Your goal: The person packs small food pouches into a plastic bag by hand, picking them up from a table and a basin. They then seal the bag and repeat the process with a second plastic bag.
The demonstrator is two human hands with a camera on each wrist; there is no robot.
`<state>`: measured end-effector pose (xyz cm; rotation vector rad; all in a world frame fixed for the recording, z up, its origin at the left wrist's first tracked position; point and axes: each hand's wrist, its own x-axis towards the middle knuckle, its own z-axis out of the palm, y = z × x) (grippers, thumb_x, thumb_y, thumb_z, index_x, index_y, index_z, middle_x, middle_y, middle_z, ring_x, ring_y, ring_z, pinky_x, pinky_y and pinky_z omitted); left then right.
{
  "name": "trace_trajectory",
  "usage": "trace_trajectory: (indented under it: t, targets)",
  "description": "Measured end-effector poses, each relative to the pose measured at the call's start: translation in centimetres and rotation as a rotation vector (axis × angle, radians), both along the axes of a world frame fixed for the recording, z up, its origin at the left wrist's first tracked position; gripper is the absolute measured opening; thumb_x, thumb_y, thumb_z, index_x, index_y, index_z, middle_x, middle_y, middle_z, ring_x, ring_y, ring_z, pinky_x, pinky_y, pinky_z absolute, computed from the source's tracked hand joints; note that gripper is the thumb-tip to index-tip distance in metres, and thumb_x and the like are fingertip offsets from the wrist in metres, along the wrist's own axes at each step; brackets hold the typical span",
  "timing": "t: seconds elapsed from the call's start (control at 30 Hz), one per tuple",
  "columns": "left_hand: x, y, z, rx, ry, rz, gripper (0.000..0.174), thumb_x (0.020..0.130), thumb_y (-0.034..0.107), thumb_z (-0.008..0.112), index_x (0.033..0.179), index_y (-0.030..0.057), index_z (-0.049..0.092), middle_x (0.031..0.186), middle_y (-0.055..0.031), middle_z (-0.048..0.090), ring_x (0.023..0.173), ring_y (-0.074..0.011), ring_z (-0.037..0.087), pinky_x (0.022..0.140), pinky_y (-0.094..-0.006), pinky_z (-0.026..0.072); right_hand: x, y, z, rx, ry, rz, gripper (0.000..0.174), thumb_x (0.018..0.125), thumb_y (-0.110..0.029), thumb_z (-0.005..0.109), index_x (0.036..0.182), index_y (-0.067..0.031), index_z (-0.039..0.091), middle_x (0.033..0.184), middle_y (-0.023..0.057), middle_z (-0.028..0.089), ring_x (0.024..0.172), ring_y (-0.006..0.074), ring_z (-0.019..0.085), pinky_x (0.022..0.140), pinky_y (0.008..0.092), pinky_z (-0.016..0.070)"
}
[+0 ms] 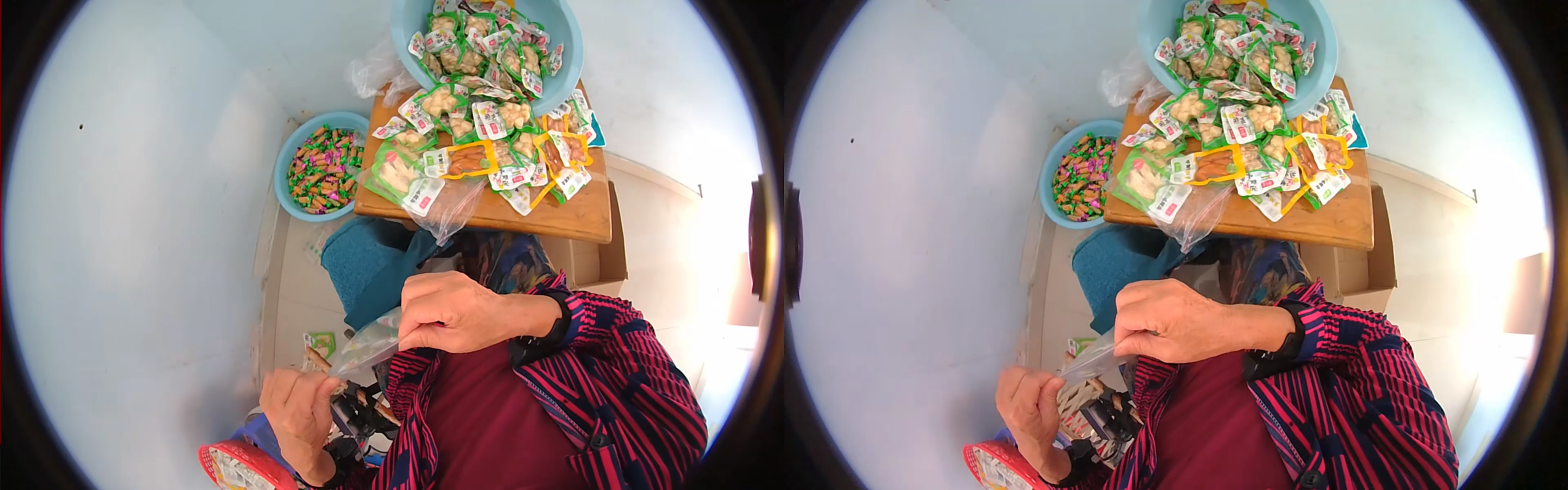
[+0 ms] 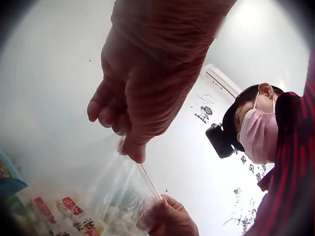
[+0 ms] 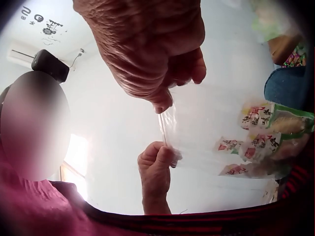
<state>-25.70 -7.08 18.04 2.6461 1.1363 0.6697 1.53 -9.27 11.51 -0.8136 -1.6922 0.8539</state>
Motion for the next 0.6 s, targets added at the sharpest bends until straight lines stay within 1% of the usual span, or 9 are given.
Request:
trace_trajectory:
  t: [0.07,0.17,0.27,0.4,0.47,0.5,0.57,0.6]
  targets:
    - [-0.1,-0.1,-0.1,-0.001,-0.002,0.034,0.018,0.071,0.008,0.082,0.078,0.0046,0.066,0.066,-0.008,0.052,0.064,-0.028,0.05,0.058,-0.0383,0.0397,0.1,0.0,0.0,-0.011,-0.014,0.0,0.013,0.083,-0.011,0.077,0.079,-0.0056,0.066,0.075,0.0055,0.057,0.074,0.0257,0.059,0.063,0.039,0.0457]
    - [-0.5,-0.3,-0.6,-0.006,-0.012,0.066,0.018,0.07,0.008,0.083,0.078,0.0043,0.067,0.064,-0.0074,0.051,0.062,-0.0265,0.048,0.057,-0.037,0.0385,0.7,-0.2,0.0,-0.023,0.005,0.0,0.014,0.083,-0.012,0.078,0.08,-0.0054,0.066,0.075,0.0053,0.057,0.074,0.0257,0.059,0.063,0.0389,0.046]
    - [-0.8,-0.5,-0.7,-0.041,-0.021,0.082,0.017,0.069,0.007,0.083,0.078,0.004,0.068,0.064,-0.0073,0.051,0.062,-0.0253,0.048,0.056,-0.0359,0.0378,1.3,-0.3,0.0,-0.032,-0.017,-0.015,0.016,0.082,-0.013,0.079,0.079,-0.0058,0.065,0.074,0.0051,0.057,0.074,0.0254,0.059,0.063,0.0389,0.0461]
    - [-1.1,-0.5,-0.5,-0.083,-0.051,0.081,0.016,0.07,0.005,0.082,0.078,0.004,0.069,0.064,-0.0069,0.052,0.062,-0.0247,0.048,0.056,-0.0357,0.0381,1.4,-0.3,0.1,0.032,-0.034,-0.019,0.023,0.081,-0.014,0.081,0.075,-0.0062,0.06,0.073,0.0048,0.056,0.074,0.0255,0.059,0.062,0.039,0.0458]
    - [-1.4,-0.5,-0.4,-0.14,-0.008,0.087,0.017,0.07,0.007,0.083,0.078,0.0034,0.069,0.068,-0.0077,0.057,0.065,-0.0254,0.052,0.058,-0.0347,0.041,1.3,-0.3,-0.1,0.046,-0.023,-0.011,0.025,0.081,-0.014,0.081,0.074,-0.0063,0.058,0.073,0.0046,0.056,0.074,0.0256,0.058,0.062,0.039,0.0456]
    - [-1.5,-0.5,-0.4,-0.137,-0.007,0.082,0.017,0.07,0.007,0.083,0.078,0.0034,0.069,0.068,-0.0077,0.057,0.065,-0.0254,0.052,0.058,-0.0347,0.041,1.3,-0.2,-0.2,0.051,-0.012,0.001,0.026,0.081,-0.014,0.081,0.074,-0.0061,0.057,0.072,0.0047,0.056,0.073,0.026,0.058,0.062,0.0391,0.0456]
    - [-1.5,-0.3,-0.2,-0.178,0.0,0.095,0.027,0.069,0.022,0.085,0.084,0.0052,0.07,0.077,-0.007,0.06,0.072,-0.0291,0.056,0.066,-0.0391,0.0438,1.0,-0.2,-0.1,0.06,-0.001,0.006,0.027,0.08,-0.015,0.081,0.073,-0.0059,0.057,0.072,0.0048,0.055,0.073,0.0265,0.057,0.062,0.0391,0.0455]
    - [-1.0,-0.1,0.2,-0.172,-0.003,0.089,0.027,0.069,0.022,0.085,0.084,0.0052,0.07,0.077,-0.007,0.06,0.072,-0.0291,0.056,0.066,-0.0391,0.0438,1.0,-0.2,0.0,0.061,0.0,0.017,0.028,0.08,-0.015,0.081,0.073,-0.0058,0.056,0.072,0.0051,0.055,0.074,0.027,0.057,0.062,0.0395,0.0455]
